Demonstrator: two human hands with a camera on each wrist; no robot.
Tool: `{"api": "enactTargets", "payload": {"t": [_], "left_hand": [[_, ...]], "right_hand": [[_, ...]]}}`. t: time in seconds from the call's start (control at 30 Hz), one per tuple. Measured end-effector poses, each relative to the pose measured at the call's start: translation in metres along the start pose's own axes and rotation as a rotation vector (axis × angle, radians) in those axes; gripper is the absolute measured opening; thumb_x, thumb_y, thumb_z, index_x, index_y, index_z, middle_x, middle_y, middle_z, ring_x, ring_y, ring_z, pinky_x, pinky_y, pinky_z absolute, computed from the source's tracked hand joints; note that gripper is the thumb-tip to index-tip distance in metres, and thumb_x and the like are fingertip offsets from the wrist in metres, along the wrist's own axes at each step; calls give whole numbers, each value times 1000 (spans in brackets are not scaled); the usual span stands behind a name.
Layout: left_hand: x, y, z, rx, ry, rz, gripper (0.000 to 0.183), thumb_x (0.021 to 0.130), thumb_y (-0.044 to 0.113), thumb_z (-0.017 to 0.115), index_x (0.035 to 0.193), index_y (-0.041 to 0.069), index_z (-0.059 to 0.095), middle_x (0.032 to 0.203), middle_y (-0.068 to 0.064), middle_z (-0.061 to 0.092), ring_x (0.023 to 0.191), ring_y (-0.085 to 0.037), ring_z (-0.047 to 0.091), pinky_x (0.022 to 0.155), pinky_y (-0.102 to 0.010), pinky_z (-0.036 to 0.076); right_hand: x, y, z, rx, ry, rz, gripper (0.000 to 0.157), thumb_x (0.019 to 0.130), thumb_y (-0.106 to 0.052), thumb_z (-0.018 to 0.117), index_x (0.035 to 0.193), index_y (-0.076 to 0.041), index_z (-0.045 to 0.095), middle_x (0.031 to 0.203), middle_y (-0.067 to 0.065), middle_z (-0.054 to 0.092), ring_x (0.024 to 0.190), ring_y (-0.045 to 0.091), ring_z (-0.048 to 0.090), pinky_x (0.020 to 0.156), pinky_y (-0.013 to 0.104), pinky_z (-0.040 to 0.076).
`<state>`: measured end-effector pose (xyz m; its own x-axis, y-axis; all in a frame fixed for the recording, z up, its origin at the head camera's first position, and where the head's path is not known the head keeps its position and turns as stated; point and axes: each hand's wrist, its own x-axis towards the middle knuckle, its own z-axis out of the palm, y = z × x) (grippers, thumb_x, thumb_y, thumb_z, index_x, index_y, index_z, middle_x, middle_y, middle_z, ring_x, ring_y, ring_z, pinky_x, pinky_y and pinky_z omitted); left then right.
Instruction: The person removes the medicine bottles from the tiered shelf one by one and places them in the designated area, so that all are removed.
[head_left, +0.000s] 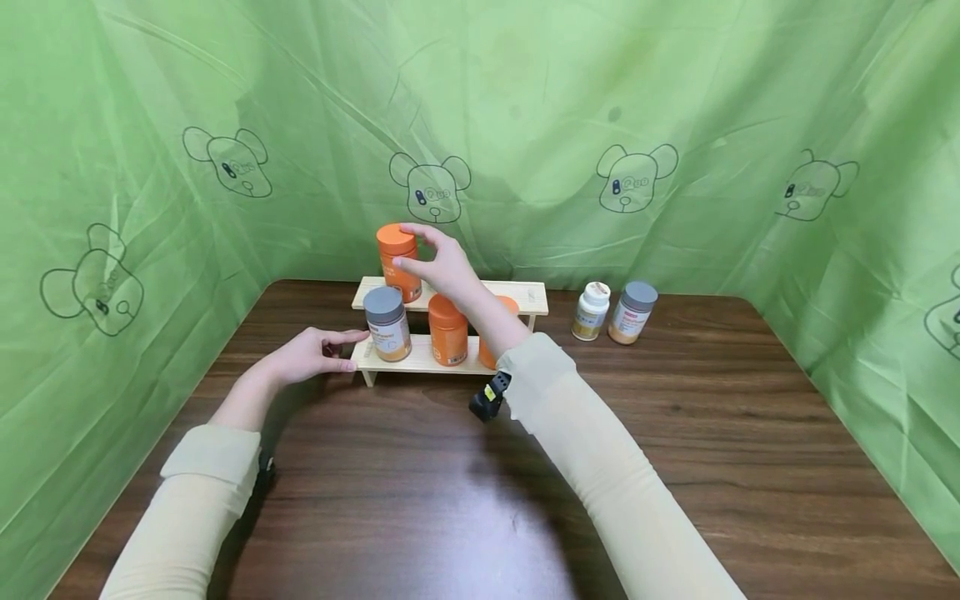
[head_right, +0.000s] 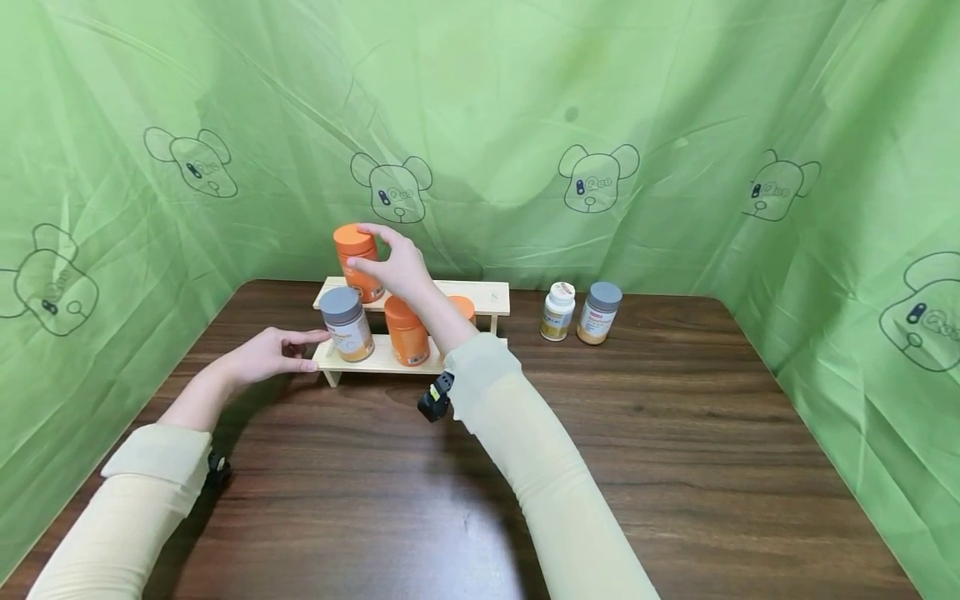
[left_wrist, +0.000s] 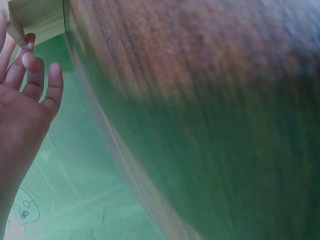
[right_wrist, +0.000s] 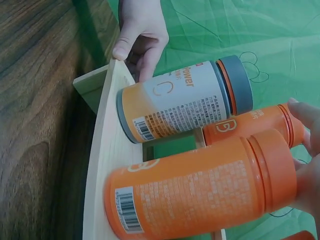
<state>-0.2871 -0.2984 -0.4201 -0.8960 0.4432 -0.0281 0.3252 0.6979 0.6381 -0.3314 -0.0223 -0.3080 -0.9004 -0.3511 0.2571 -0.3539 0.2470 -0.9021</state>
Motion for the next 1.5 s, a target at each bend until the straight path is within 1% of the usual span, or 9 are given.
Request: {"api": "enactTargets", "payload": {"t": [0.17, 0.3, 0.4, 0.5, 0.63, 1.03, 1.27, 1.37, 1.5], "left_hand": [[0, 1, -1, 6, -1, 7, 61, 81, 36, 74, 136, 18, 53, 127, -11, 59, 75, -16, 48, 67, -26, 42], [-1, 3, -2, 8, 0, 7, 61, 81, 36, 74, 136, 18, 53, 105, -9, 66, 74, -16, 47, 65, -26, 41], [-1, 3, -2, 5, 0, 1, 61, 81, 36, 74, 136, 18, 54, 92, -7, 66, 73, -16, 46, 64, -26, 41], [0, 0, -1, 13, 3, 1, 61, 81, 37, 74, 135, 19, 54, 107, -10, 67, 76, -15, 49, 67, -26, 42], [1, -2, -1, 18, 9, 5, 60, 81, 37, 74, 135, 20, 54, 130, -6, 58, 79, -15, 51, 70, -27, 43], [1, -2, 0, 26, 12, -3, 62, 79, 39, 74, 135, 21, 54, 124, -7, 61, 77, -16, 50, 69, -27, 42], [-1, -2, 1, 13, 17, -15, 63, 79, 39, 75, 135, 21, 54, 93, -5, 67, 72, -15, 48, 64, -27, 42], [-1, -2, 1, 15, 22, -13, 63, 79, 39, 75, 135, 21, 54, 107, -6, 67, 72, -15, 49, 65, -26, 42], [0, -2, 1, 11, 21, -11, 62, 79, 39, 75, 135, 21, 54, 113, -7, 65, 73, -16, 49, 66, -27, 42]], "right_hand": [[1, 0, 2, 18, 14, -1, 53, 84, -24, 73, 133, -24, 54, 137, -6, 51, 129, 18, 42, 104, 41, 34], [3, -1, 3, 0, 34, -1, 49, 83, -24, 73, 129, -24, 57, 133, -6, 54, 124, 14, 45, 102, 37, 37], [5, -2, 4, -17, 52, -5, 47, 82, -23, 75, 126, -22, 59, 129, -5, 56, 120, 13, 48, 101, 36, 38], [5, -4, 5, -34, 76, -8, 43, 81, -22, 76, 122, -20, 61, 126, -4, 59, 117, 12, 50, 99, 34, 39], [6, -5, 5, -38, 101, -11, 39, 81, -22, 76, 118, -20, 63, 123, -5, 60, 115, 11, 52, 95, 29, 41], [3, -5, 4, 2, 99, -16, 38, 81, -20, 76, 117, -18, 63, 120, -5, 62, 110, 10, 53, 92, 26, 42], [1, -3, 2, 69, 119, -2, 38, 81, -19, 76, 117, -20, 63, 117, -6, 62, 108, 9, 54, 88, 26, 45], [1, -2, 0, 77, 131, -9, 39, 81, -19, 76, 118, -21, 63, 116, -6, 62, 107, 8, 54, 89, 26, 44], [1, -4, -3, 88, 136, -21, 41, 81, -19, 76, 119, -20, 62, 116, -6, 62, 106, 9, 55, 93, 29, 43]]}}
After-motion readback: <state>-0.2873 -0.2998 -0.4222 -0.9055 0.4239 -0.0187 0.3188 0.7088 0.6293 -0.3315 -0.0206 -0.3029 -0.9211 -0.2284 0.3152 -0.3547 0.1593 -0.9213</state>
